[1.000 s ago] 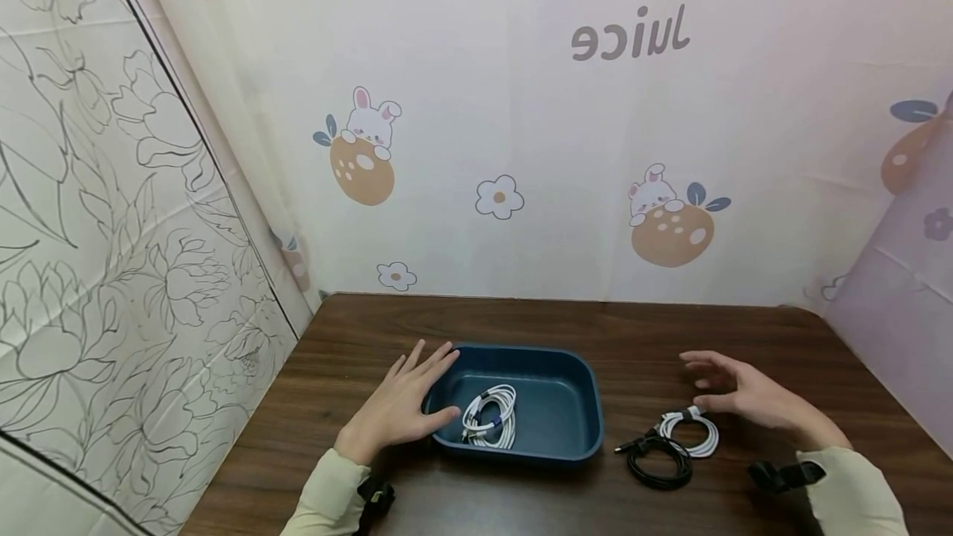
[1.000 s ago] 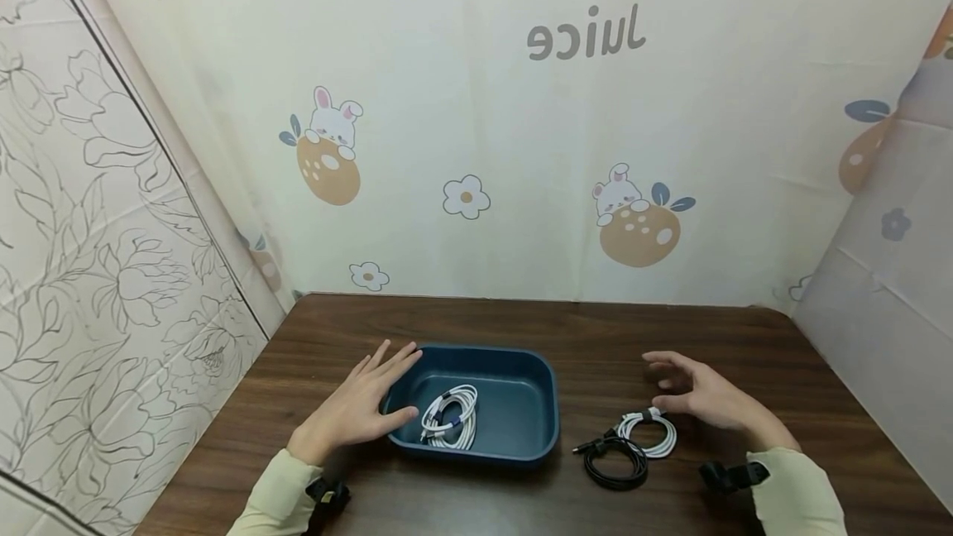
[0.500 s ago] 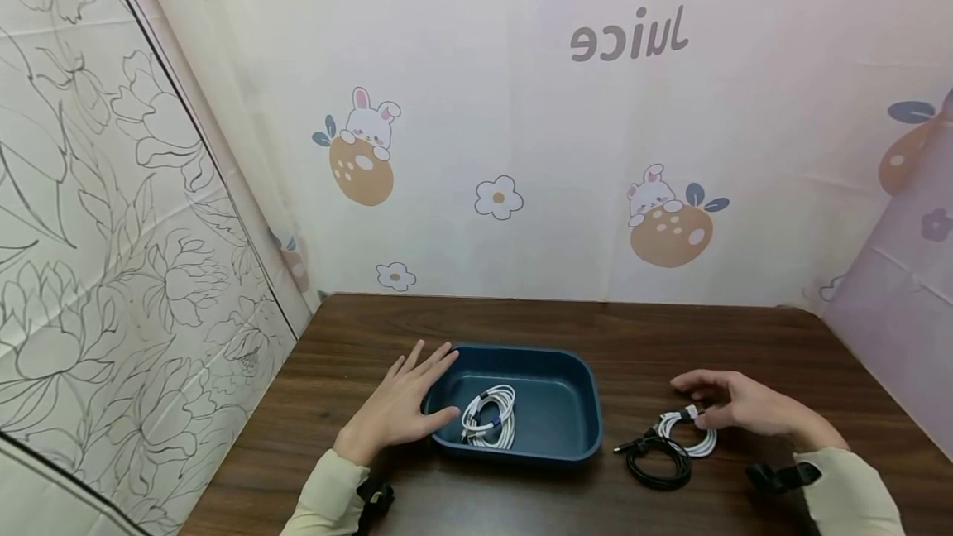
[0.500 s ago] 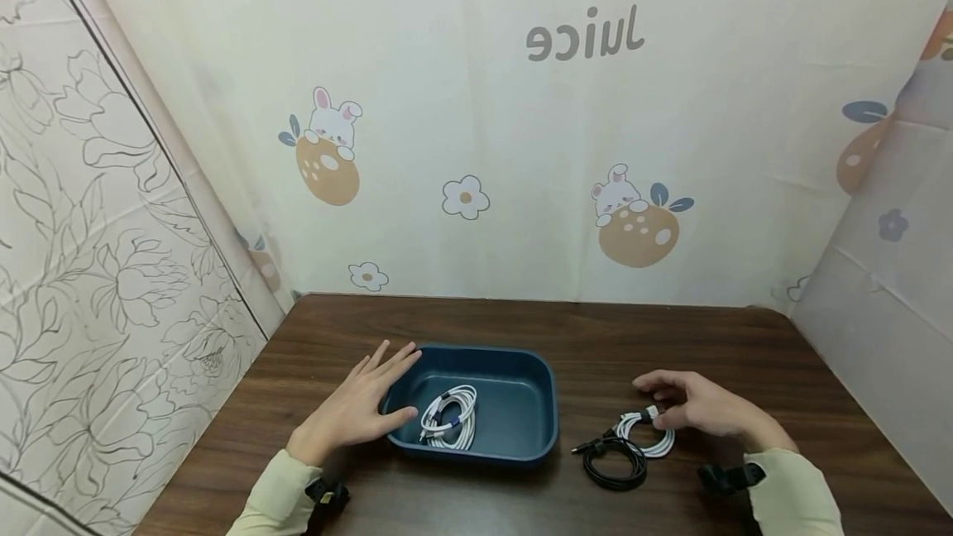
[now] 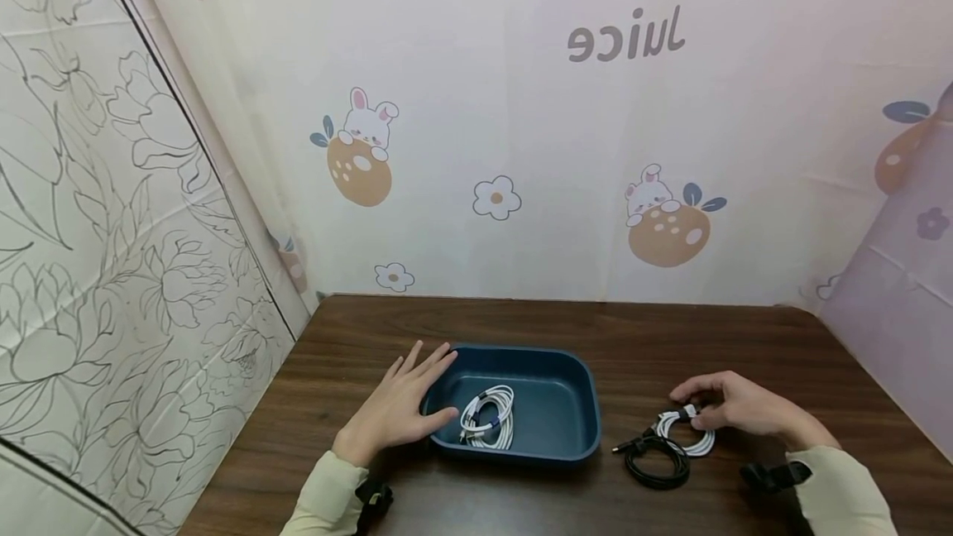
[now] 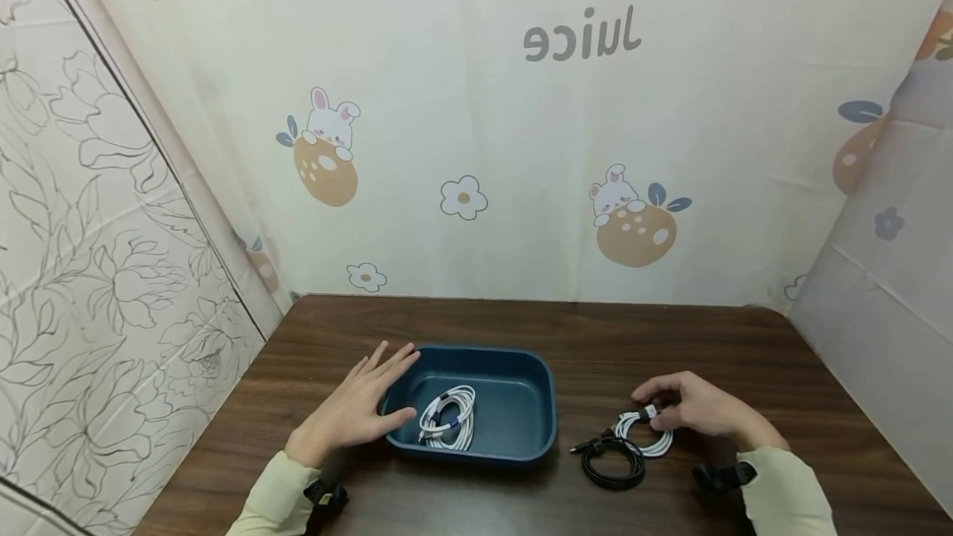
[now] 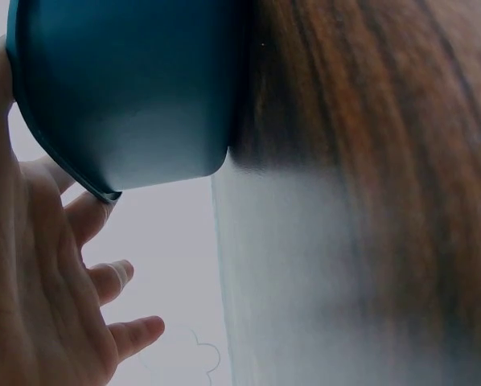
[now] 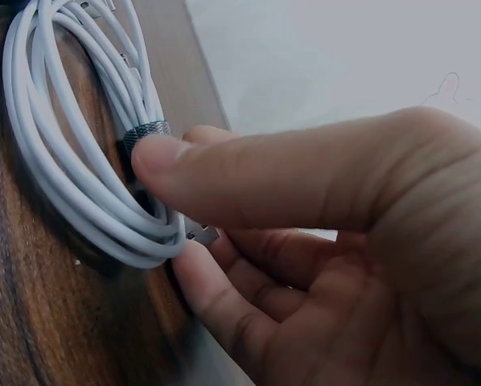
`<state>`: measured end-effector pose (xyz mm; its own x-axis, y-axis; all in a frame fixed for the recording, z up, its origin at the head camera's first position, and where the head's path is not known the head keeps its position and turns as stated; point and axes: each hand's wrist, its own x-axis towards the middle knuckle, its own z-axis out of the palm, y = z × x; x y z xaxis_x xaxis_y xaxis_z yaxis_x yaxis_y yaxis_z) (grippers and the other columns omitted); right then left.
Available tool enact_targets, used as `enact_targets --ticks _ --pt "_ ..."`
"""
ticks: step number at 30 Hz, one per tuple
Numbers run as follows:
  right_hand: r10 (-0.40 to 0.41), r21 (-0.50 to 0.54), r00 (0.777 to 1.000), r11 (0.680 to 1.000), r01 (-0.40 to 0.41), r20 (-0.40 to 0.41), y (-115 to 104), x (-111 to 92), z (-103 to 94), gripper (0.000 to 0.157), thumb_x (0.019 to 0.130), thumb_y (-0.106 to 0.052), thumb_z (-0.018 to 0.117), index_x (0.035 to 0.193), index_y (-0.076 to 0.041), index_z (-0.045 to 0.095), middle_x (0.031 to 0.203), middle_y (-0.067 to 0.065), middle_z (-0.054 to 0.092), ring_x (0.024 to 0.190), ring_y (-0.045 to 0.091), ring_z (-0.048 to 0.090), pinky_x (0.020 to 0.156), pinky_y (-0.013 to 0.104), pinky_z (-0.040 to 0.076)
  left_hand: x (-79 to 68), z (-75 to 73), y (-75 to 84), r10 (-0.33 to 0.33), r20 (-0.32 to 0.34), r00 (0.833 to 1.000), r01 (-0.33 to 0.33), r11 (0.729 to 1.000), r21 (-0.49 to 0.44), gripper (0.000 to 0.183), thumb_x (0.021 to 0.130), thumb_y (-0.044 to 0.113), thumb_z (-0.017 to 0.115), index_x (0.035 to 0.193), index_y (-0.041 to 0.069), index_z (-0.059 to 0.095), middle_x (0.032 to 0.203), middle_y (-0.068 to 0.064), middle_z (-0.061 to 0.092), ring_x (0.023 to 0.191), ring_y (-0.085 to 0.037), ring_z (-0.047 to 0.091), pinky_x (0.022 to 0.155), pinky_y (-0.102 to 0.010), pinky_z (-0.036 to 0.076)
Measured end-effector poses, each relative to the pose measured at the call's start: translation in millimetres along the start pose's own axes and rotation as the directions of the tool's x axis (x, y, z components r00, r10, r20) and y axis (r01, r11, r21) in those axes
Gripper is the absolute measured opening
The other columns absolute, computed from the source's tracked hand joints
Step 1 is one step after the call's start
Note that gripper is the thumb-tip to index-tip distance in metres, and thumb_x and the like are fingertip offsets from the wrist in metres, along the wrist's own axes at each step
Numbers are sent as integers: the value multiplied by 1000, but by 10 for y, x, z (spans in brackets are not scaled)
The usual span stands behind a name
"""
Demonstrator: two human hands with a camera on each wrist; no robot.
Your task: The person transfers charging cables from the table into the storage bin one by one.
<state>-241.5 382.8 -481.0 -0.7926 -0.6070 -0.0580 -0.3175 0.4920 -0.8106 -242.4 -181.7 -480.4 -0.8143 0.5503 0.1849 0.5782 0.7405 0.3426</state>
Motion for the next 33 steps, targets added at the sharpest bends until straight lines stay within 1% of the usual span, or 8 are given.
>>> enact_targets --ticks 5,7,13,18,23,27,33 --pt "40 2 999 999 -40 -22 -31 -11 13 28 94 -6 74 119 6 72 112 9 74 88 1 60 69 24 51 10 -2 -6 2 3 1000 -2 1000 -2 81 98 58 61 166 23 34 174 -1 28 159 -49 18 118 -77 23" --pt "43 -14 998 999 -44 -38 -24 -14 23 24 93 -4 74 115 5 74 110 8 74 85 3 59 67 25 50 15 1 -8 3 4 1000 -3 1000 1 81 98 59 60 166 23 34 174 -1 28 159 -49 18 118 -77 24" --pt "44 -81 997 995 -50 -71 -22 0 26 14 92 -1 75 106 0 78 110 14 75 94 0 64 73 23 54 1 1 -15 0 6 1000 0 1000 -5 81 98 59 60 166 24 34 174 0 28 159 -49 18 118 -77 23" --pt "73 -87 994 993 -80 -81 -27 26 33 13 93 -7 75 105 -4 80 109 9 76 94 -1 65 73 23 54 -1 -1 -17 1 -2 1000 -1 1000 1 80 98 58 61 166 24 34 174 -1 29 160 -49 18 118 -77 23" --pt "39 -86 996 995 -46 -83 -34 26 51 11 94 -8 75 103 -6 81 105 5 78 95 -1 67 74 22 54 4 -9 -7 3 -1 1000 -3 1000 1 80 98 58 61 166 24 34 174 -1 29 159 -49 18 118 -77 23" --pt "40 -81 996 996 -47 -82 -35 23 58 12 95 -8 74 105 -6 81 105 5 78 92 -1 67 73 23 54 3 -13 -3 5 -1 1000 -5 1000 -1 80 98 57 61 165 24 35 173 -1 30 159 -49 18 118 -78 24" --pt "88 -92 992 991 -96 -91 -58 28 43 15 97 -10 72 109 -5 79 107 7 77 90 -3 63 72 22 52 4 -9 5 -5 1 1000 5 1000 -5 80 98 59 60 165 25 34 174 1 29 160 -48 18 119 -77 23"
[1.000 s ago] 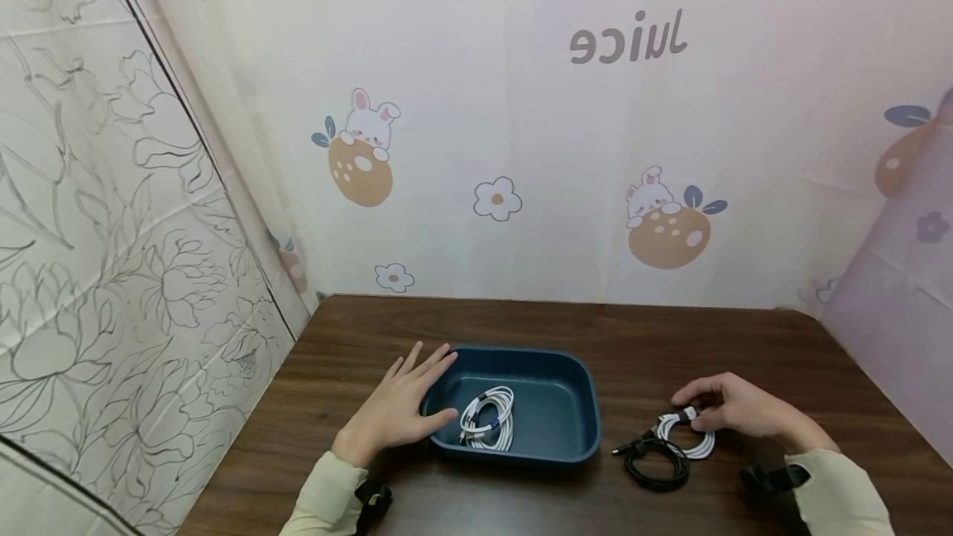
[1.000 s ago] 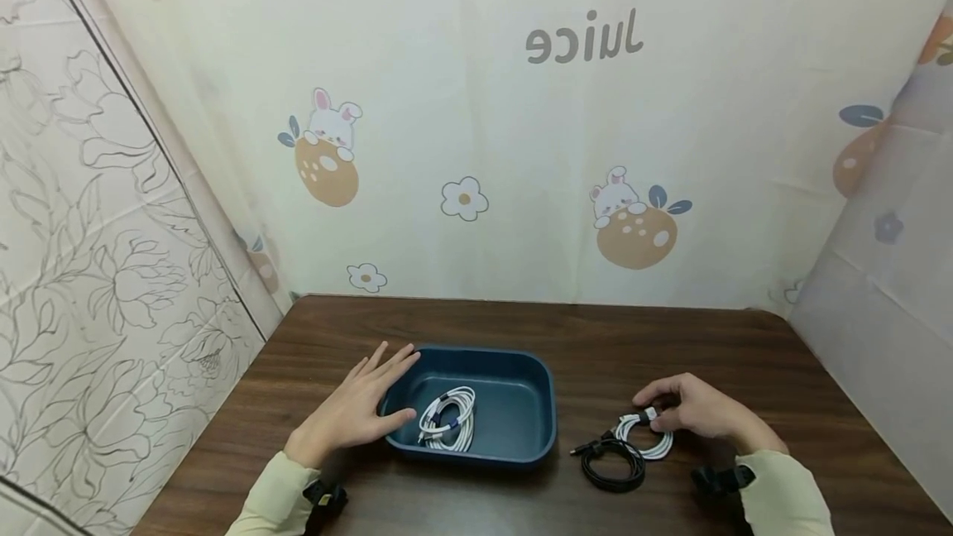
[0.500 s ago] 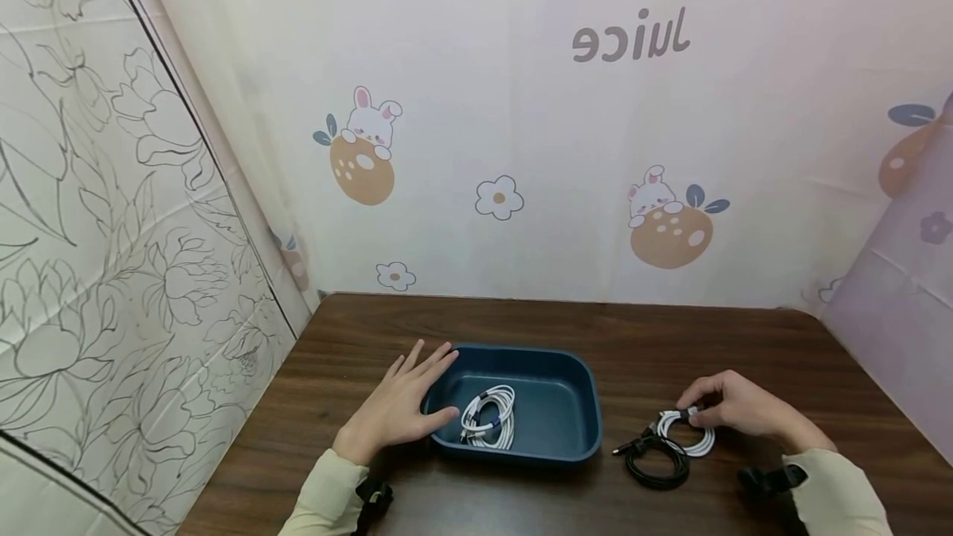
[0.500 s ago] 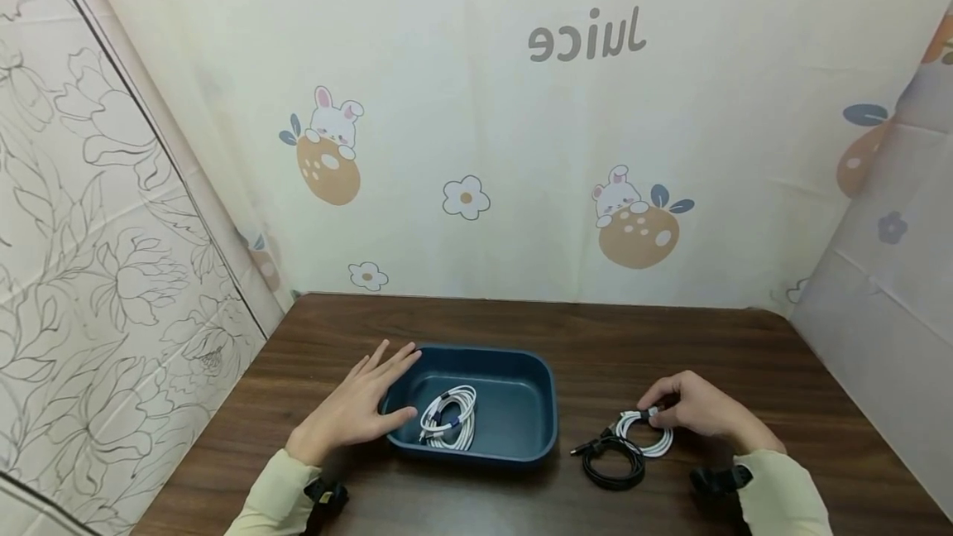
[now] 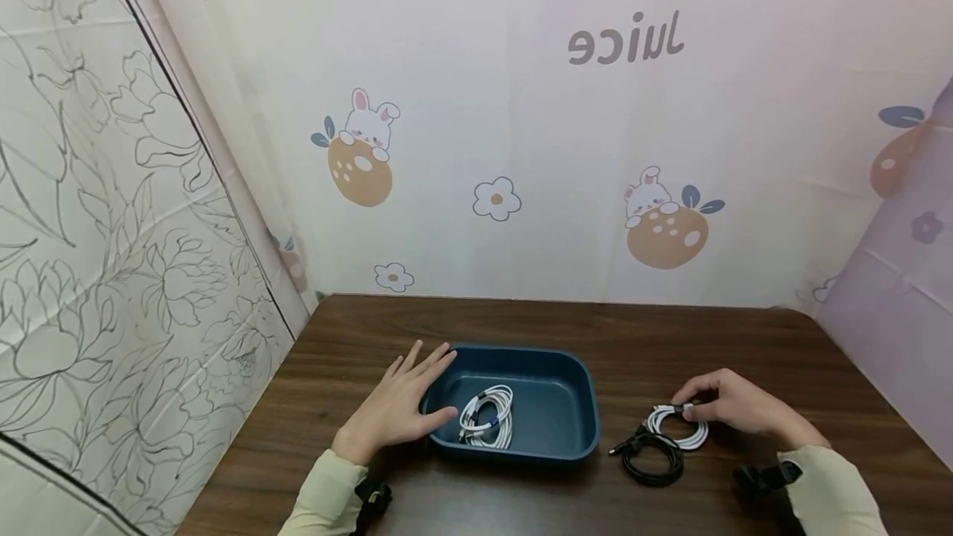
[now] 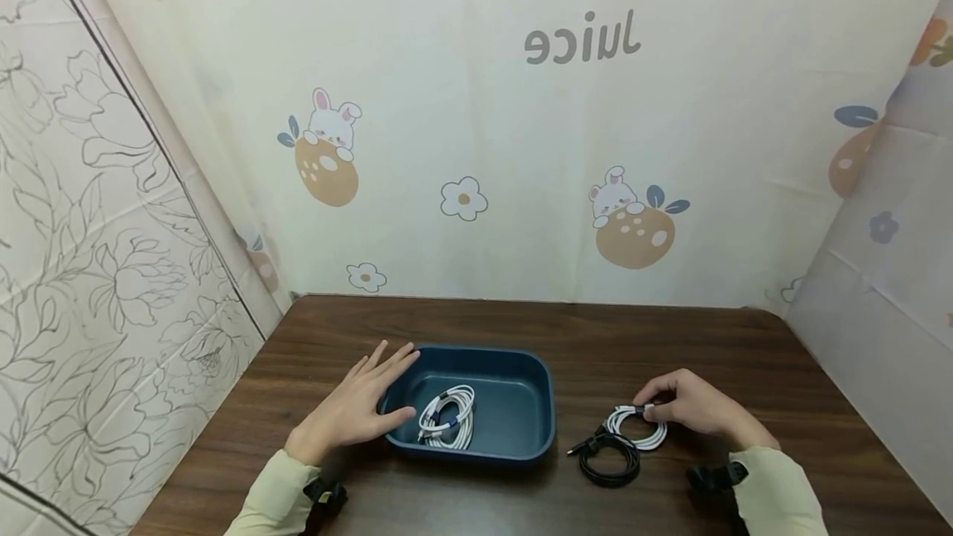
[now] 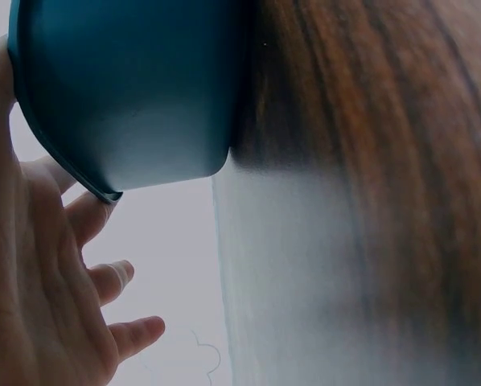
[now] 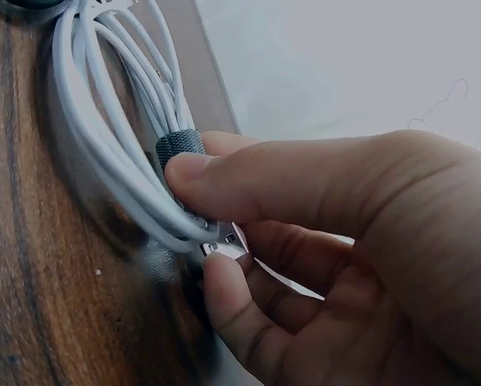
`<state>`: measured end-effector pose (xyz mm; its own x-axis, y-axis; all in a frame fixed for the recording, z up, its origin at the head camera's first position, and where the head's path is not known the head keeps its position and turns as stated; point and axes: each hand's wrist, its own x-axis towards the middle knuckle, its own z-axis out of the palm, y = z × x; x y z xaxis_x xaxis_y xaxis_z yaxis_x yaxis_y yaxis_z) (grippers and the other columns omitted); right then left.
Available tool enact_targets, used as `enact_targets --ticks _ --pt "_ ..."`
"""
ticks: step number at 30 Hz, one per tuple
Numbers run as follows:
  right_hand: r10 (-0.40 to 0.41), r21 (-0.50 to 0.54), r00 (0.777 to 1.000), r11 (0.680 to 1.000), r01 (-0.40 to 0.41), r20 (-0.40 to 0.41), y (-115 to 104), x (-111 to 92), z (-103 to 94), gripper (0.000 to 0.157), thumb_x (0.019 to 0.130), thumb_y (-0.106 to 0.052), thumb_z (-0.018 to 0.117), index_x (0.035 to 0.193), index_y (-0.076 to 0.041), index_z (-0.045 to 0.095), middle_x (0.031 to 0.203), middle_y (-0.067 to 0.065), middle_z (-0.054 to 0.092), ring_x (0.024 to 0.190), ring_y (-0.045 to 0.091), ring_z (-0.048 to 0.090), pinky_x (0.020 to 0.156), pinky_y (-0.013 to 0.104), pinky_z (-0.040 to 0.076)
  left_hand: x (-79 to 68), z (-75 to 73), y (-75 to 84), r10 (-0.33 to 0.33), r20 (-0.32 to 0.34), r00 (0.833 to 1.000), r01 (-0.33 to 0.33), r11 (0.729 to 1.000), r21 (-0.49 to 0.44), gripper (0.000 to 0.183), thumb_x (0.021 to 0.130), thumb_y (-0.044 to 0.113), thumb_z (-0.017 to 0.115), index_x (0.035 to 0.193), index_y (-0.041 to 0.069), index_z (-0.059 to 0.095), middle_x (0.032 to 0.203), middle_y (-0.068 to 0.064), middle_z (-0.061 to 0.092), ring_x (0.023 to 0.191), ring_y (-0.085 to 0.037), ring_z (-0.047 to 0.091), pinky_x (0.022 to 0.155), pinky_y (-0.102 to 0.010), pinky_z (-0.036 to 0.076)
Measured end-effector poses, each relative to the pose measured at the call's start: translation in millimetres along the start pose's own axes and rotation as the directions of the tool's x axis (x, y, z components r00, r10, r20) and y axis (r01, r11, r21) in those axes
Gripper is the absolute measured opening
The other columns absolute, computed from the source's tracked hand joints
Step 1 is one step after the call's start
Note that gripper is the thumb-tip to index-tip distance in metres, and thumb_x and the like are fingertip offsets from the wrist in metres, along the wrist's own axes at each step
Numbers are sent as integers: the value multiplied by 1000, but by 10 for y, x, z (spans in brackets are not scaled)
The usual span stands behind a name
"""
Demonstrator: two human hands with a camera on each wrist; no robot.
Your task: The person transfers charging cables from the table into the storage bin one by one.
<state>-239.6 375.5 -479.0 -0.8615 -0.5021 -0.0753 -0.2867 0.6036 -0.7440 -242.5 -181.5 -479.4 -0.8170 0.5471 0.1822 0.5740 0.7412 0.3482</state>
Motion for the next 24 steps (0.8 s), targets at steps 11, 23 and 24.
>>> enact_targets --ticks 11,23,24 --pt "58 -23 998 998 -59 -14 -25 9 -2 18 99 -13 70 113 -2 75 108 7 75 90 -5 59 74 21 50 0 29 -21 2 2 1000 -2 1000 0 80 98 55 62 165 24 34 174 -1 29 160 -48 18 118 -77 23" --pt "41 -20 999 999 -42 -33 -48 8 -12 18 99 -14 70 113 -3 74 108 8 74 87 -4 57 71 21 48 3 10 -12 8 -3 1000 -8 1000 -9 80 97 54 63 165 22 35 174 -2 29 159 -49 18 118 -78 23" --pt "39 -19 999 999 -39 -35 -52 5 -12 18 100 -14 69 114 -3 73 108 8 74 87 -3 56 71 22 48 0 4 -8 7 -2 1000 -7 1000 -10 80 97 54 63 165 23 35 174 -2 29 160 -48 18 118 -78 23"
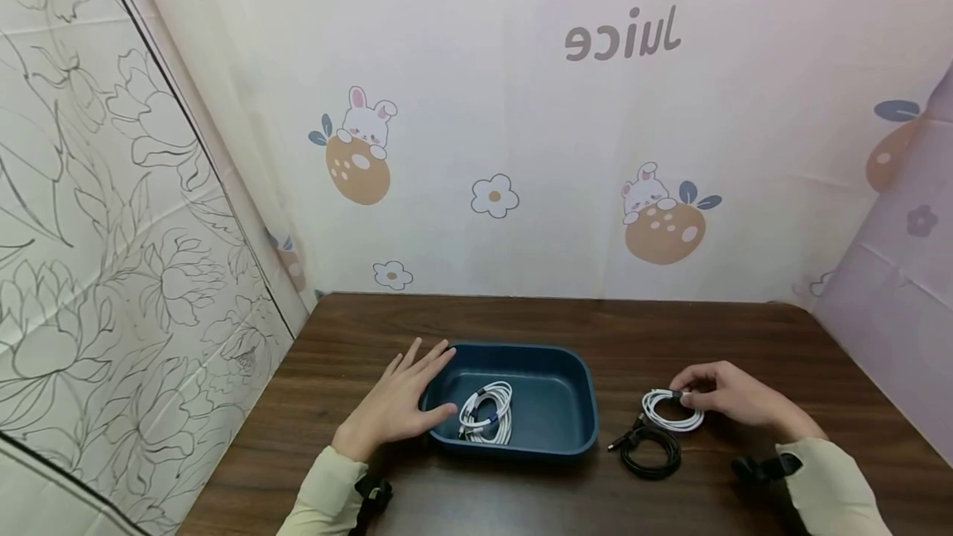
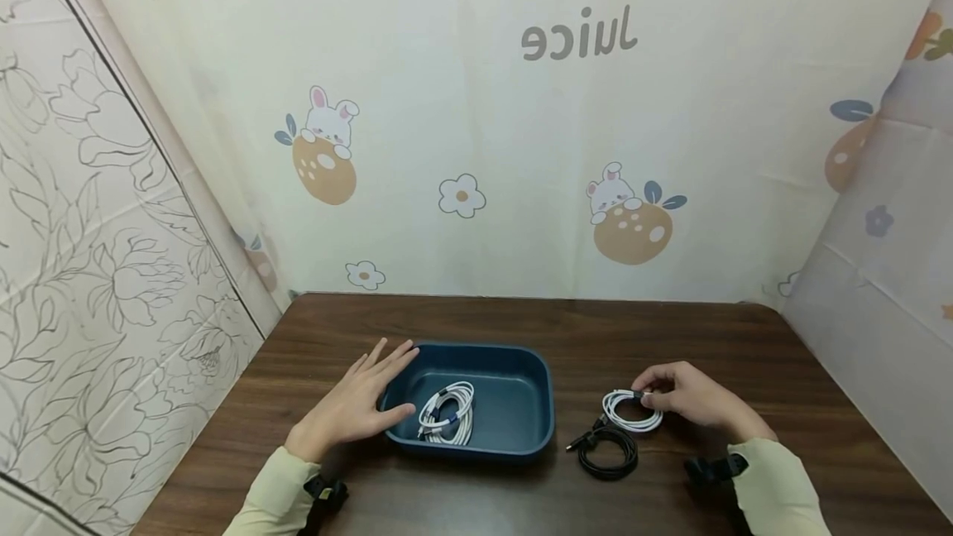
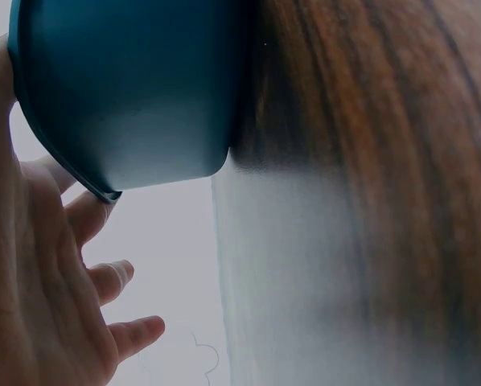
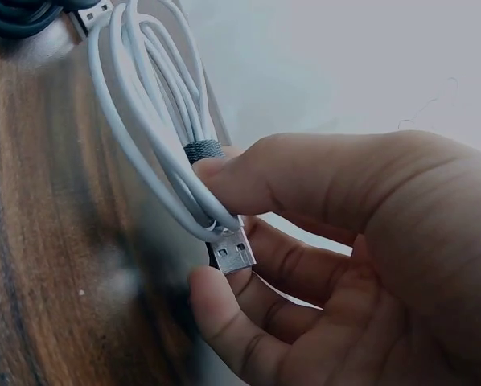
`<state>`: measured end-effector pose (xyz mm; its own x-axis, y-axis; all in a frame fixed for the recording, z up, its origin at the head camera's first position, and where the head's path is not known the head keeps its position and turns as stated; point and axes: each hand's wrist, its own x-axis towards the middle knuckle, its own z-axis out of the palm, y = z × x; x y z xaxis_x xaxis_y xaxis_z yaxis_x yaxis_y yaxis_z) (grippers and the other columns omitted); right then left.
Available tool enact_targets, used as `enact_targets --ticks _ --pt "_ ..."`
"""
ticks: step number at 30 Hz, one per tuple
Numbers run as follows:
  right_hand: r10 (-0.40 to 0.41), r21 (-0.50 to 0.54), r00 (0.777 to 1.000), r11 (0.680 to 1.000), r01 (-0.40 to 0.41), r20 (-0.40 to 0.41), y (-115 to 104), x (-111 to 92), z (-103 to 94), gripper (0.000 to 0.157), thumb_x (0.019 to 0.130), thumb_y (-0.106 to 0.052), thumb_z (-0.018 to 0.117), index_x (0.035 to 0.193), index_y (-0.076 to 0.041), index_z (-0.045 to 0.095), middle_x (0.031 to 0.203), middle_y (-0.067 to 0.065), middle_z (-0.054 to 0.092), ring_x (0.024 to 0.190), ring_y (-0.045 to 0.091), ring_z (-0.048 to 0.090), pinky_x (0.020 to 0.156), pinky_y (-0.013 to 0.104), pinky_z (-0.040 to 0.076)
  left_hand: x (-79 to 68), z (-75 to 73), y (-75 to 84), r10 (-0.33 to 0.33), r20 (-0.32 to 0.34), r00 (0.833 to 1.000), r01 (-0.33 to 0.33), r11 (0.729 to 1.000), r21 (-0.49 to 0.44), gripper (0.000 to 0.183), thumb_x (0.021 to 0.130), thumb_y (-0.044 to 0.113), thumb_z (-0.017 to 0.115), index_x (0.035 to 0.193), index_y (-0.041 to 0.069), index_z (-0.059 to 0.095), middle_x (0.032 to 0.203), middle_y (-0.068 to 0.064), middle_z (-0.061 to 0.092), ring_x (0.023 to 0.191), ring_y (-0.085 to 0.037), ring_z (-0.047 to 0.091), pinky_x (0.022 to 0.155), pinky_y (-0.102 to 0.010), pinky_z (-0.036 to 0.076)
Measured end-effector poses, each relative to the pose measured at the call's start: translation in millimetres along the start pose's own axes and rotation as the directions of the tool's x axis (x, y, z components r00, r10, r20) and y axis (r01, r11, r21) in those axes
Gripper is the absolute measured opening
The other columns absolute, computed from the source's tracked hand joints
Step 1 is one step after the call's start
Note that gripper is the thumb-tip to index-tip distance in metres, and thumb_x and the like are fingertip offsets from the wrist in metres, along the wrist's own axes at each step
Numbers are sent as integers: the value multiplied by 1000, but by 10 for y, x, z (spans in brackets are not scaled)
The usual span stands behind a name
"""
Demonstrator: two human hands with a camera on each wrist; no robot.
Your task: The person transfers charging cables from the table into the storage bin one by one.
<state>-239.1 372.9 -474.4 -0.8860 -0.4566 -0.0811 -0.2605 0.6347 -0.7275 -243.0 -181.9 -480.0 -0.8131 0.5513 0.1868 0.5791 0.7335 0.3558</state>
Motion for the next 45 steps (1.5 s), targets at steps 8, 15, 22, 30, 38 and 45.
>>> enact_targets --ticks 8,15,22,30,38,45 --pt "-50 -32 998 998 48 -46 -90 3 -30 15 100 -9 68 112 -2 73 103 6 73 85 -4 56 70 21 47 6 -12 -10 -4 -1 1000 4 1000 1 80 98 56 62 165 23 35 174 -2 29 160 -48 17 119 -77 22" --pt "-83 -73 992 994 76 -94 -114 10 -56 12 99 -8 69 109 -5 74 99 0 71 85 -3 58 69 22 49 17 -10 -15 -4 1 1000 4 1000 5 79 98 56 62 165 23 35 174 -1 29 160 -49 17 118 -78 22" --pt "-105 -67 987 993 98 -120 -137 7 -52 12 98 -7 70 110 -5 74 98 0 72 83 -1 58 67 23 50 27 -8 -8 -1 1 1000 1 1000 9 79 98 55 62 165 24 35 174 -1 29 159 -49 18 118 -78 22" --pt "-86 -61 983 995 77 -163 -218 24 -34 14 99 -10 70 112 -4 75 96 -1 71 78 2 56 63 25 49 1 -8 -2 -1 9 1000 1 1000 4 79 98 56 62 166 25 34 174 0 29 159 -49 18 118 -78 23" --pt "-24 -95 986 995 9 -166 -327 99 -67 16 99 -14 72 113 -7 76 98 1 70 80 1 54 65 25 48 5 -2 -1 4 8 1000 -4 1000 3 79 98 55 62 165 25 35 174 -2 28 159 -49 18 118 -78 23" --pt "-10 -59 985 998 0 -171 -446 162 -89 17 98 -13 73 112 -5 76 99 5 70 81 4 56 66 26 50 -8 0 3 0 4 1000 0 1000 -1 78 98 56 62 165 24 36 174 -1 29 159 -48 19 118 -78 23"
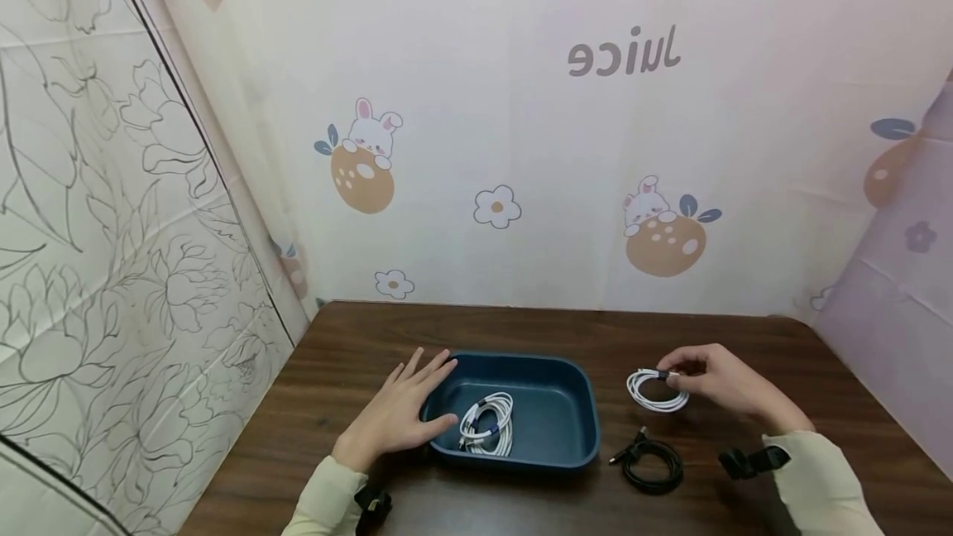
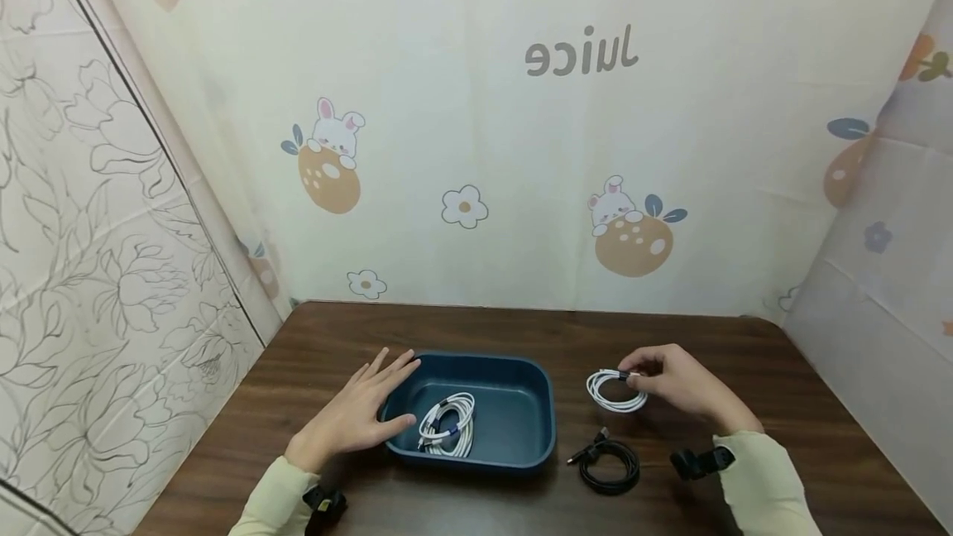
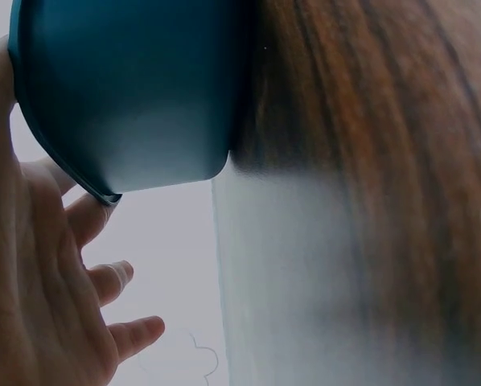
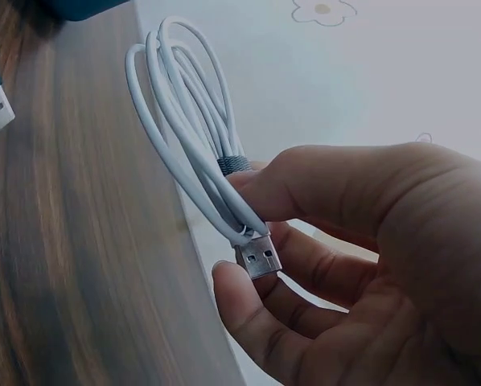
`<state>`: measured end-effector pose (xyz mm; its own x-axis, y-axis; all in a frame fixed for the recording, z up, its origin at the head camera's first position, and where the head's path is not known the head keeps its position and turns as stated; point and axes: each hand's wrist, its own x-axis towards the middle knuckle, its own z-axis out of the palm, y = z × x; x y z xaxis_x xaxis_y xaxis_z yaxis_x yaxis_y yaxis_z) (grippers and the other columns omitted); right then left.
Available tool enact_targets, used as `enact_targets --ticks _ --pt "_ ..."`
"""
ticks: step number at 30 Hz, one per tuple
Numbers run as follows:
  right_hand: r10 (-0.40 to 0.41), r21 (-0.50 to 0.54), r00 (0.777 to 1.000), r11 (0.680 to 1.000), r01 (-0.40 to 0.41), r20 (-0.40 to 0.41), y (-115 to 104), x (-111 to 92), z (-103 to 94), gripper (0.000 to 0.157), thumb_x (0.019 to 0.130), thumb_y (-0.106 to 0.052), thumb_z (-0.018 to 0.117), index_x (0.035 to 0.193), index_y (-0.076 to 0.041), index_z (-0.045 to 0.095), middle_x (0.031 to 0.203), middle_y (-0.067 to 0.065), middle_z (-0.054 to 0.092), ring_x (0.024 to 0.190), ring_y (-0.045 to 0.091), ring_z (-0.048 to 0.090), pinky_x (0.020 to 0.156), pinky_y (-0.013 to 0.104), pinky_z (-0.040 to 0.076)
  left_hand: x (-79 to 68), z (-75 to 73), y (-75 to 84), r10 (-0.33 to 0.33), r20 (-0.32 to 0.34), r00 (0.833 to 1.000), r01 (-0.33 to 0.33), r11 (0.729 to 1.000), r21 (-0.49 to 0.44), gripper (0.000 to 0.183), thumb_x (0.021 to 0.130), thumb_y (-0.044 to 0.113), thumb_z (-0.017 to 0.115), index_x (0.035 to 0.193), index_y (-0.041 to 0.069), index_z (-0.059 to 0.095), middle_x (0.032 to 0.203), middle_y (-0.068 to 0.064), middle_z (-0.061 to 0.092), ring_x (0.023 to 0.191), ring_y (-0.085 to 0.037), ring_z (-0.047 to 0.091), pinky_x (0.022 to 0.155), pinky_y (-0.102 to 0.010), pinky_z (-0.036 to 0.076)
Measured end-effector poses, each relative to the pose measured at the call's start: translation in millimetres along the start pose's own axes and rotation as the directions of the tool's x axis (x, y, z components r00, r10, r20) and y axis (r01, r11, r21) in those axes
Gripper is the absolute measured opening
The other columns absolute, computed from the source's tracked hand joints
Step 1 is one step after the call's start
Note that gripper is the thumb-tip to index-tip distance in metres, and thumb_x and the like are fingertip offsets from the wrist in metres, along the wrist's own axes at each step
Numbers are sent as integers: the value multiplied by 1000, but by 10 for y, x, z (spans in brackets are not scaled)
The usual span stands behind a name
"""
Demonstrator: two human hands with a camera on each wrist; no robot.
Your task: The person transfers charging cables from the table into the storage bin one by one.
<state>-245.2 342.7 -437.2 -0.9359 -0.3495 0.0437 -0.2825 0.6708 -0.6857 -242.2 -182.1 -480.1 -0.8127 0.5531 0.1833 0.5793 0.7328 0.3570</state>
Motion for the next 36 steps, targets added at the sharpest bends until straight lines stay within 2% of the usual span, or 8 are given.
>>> enact_targets --ticks 15,22,27,36 --pt "-42 -18 999 999 42 -21 -165 133 6 16 98 -14 73 112 -7 77 97 4 72 80 5 58 66 25 52 -5 18 12 4 -3 1000 -4 1000 10 78 98 57 61 165 25 36 173 -1 30 159 -48 20 118 -77 24" --pt "-82 -36 997 996 81 -13 -280 272 -3 15 98 -13 73 111 -8 77 98 4 73 80 6 60 68 26 53 -17 23 12 -5 -9 1000 5 1000 18 79 98 56 62 165 25 36 174 1 29 159 -48 19 118 -77 24" --pt "-77 -31 997 997 76 -8 -381 338 6 15 97 -12 73 111 -7 77 99 5 74 80 8 61 67 27 54 -14 37 15 -4 -6 1000 4 1000 18 79 98 57 62 165 26 35 174 2 28 160 -47 19 119 -76 24" --pt "-80 -92 996 992 82 32 -602 546 -35 16 98 -13 72 112 -10 77 102 4 75 82 11 63 69 27 54 6 25 -4 6 -12 1000 -6 1000 16 79 98 56 62 165 24 36 173 -2 30 159 -48 19 118 -77 24"
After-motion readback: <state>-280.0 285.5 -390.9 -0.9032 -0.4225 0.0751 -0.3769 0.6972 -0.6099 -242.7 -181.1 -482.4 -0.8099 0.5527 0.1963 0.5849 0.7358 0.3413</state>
